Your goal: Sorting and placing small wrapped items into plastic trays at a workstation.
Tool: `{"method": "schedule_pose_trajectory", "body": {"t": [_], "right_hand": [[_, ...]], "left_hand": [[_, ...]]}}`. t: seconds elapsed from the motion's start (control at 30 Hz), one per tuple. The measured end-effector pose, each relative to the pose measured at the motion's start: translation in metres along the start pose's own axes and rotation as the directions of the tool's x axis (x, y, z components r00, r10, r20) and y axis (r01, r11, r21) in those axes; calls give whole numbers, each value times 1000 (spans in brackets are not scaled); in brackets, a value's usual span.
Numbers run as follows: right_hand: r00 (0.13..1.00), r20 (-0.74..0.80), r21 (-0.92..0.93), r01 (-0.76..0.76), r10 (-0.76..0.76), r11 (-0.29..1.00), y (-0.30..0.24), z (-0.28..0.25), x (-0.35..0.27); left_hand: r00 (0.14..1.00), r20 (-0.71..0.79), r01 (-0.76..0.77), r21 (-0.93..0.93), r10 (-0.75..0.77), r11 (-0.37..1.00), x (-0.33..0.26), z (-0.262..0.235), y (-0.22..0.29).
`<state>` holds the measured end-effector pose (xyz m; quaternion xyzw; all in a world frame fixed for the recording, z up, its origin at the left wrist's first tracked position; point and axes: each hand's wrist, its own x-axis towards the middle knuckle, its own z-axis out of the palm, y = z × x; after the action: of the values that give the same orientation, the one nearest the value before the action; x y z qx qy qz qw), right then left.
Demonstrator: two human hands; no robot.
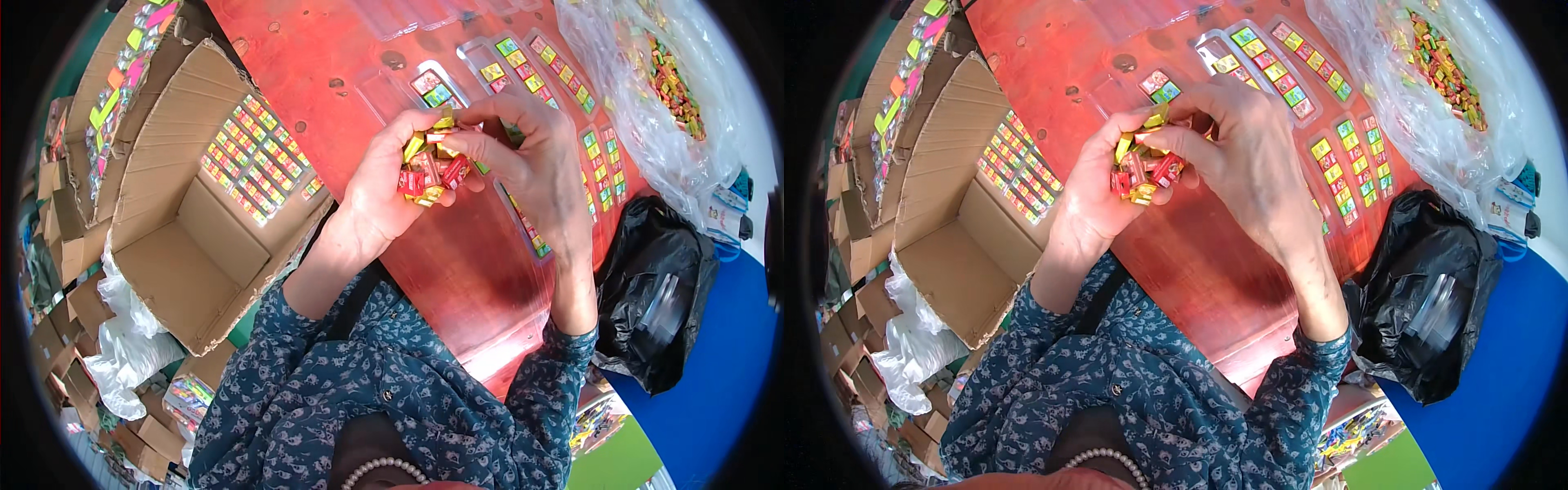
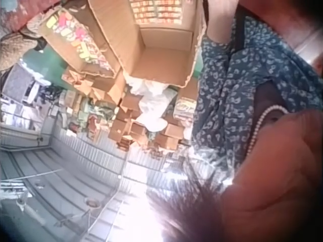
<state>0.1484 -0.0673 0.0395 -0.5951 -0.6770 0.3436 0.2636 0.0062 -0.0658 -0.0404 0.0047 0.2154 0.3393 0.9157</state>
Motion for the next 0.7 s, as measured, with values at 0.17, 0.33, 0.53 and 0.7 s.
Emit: {"method": "schedule_pose_trajectory", "body": {"t": [0.17,0.33,0.53,0.7], "right_hand": [[993,-55,-26,100,-102,995,12,10,-1],[948,-81,-134,297,-309,946,8,2,1],[992,-113,-285,24,-58,958,37,-49,3],[987,-81,-521,74,-135,850,69,-46,0]], "left_hand": [[999,39,7,-71,-5,997,4,2,-1],[1000,20,17,-91,-15,996,4,3,1],[1000,15,13,-39,-12,999,2,4,5],[998,61,-10,-16,11,1000,1,3,4]]}}
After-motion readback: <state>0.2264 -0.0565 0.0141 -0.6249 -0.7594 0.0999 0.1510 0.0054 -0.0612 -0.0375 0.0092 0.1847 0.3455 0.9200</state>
